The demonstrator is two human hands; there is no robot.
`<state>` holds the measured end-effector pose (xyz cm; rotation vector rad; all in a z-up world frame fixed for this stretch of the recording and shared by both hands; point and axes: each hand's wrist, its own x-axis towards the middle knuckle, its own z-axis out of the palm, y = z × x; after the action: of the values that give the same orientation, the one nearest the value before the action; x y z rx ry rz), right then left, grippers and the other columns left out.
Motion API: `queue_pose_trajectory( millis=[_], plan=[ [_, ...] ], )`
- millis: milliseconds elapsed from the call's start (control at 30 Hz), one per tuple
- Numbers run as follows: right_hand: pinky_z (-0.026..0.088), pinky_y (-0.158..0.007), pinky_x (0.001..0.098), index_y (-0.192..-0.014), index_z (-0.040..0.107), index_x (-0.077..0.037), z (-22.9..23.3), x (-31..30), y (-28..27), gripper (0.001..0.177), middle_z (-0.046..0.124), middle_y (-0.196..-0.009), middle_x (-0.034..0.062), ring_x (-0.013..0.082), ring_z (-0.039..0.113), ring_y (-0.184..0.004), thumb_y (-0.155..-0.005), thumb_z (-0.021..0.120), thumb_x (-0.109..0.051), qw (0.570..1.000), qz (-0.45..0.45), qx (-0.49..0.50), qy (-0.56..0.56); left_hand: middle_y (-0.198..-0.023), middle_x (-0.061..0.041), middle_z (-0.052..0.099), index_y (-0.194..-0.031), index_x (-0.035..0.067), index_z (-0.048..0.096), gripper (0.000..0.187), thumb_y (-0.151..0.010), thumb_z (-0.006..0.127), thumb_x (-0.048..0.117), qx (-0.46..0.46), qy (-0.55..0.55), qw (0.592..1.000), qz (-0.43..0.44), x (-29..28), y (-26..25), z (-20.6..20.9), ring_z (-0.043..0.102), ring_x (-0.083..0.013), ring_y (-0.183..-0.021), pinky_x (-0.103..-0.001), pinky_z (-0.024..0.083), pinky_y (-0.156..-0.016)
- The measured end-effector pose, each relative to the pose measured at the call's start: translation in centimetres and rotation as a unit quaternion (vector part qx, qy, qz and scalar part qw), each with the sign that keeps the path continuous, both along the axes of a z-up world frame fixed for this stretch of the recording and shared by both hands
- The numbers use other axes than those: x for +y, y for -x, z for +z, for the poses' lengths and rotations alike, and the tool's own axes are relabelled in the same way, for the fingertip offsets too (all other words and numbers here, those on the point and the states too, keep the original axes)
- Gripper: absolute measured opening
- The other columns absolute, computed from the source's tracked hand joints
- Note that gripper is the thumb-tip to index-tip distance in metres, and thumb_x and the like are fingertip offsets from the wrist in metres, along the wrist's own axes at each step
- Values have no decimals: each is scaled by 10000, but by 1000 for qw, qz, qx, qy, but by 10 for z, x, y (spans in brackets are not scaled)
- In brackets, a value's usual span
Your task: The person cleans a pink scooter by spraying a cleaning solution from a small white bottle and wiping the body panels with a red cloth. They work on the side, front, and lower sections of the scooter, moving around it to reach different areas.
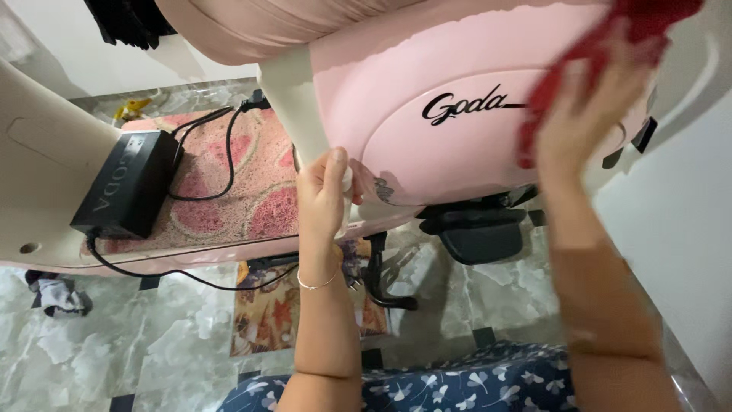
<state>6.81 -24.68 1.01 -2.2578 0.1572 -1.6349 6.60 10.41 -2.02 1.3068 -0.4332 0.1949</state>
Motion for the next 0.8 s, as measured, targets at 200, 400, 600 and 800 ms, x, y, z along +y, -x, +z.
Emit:
queue_pose_trajectory(
  millis=[200, 400, 600, 800],
  plan=[
    [227, -1196, 646, -1496, 601, -178, 19, 114, 14, 609, 477, -1528, 212, 479, 378, -1436, -1045, 647, -584, 958, 65, 7, 278, -635, -50, 599, -778, 21, 617, 465, -1067, 523, 372, 1, 19, 1000, -12, -29, 5, 0, 549, -118, -542, -271, 464, -503],
    [289, -1195, 626, -1345, 739, -131, 11, 28, 11, 472, 575, -1378, 202, 466, 481, -1378, -1056, 642, -492, 963, 116, 0, 242, -628, -54, 559, -771, 29, 568, 488, -1102, 514, 383, -20, 35, 998, -45, -43, 6, -2, 526, -123, -539, -280, 458, -517],
    [327, -1287, 500, -1518, 529, -110, -12, -87, -1, 433, 472, -1590, 214, 400, 454, -1521, -1184, 538, -386, 988, 130, 0, -84, -607, -61, 574, -776, 34, 576, 480, -1072, 518, 408, -17, -10, 1000, -22, -41, 9, 2, 560, -128, -526, -274, 447, -493],
    [187, -1278, 606, -1628, 427, -88, -9, -21, -20, 544, 280, -1656, 314, 480, 271, -1544, -1186, 480, -401, 994, -51, 0, -93, -611, -62, 587, -779, 32, 589, 495, -1076, 519, 422, -30, -11, 999, -15, -41, 15, 1, 558, -126, -540, -275, 454, -504]
  ],
)
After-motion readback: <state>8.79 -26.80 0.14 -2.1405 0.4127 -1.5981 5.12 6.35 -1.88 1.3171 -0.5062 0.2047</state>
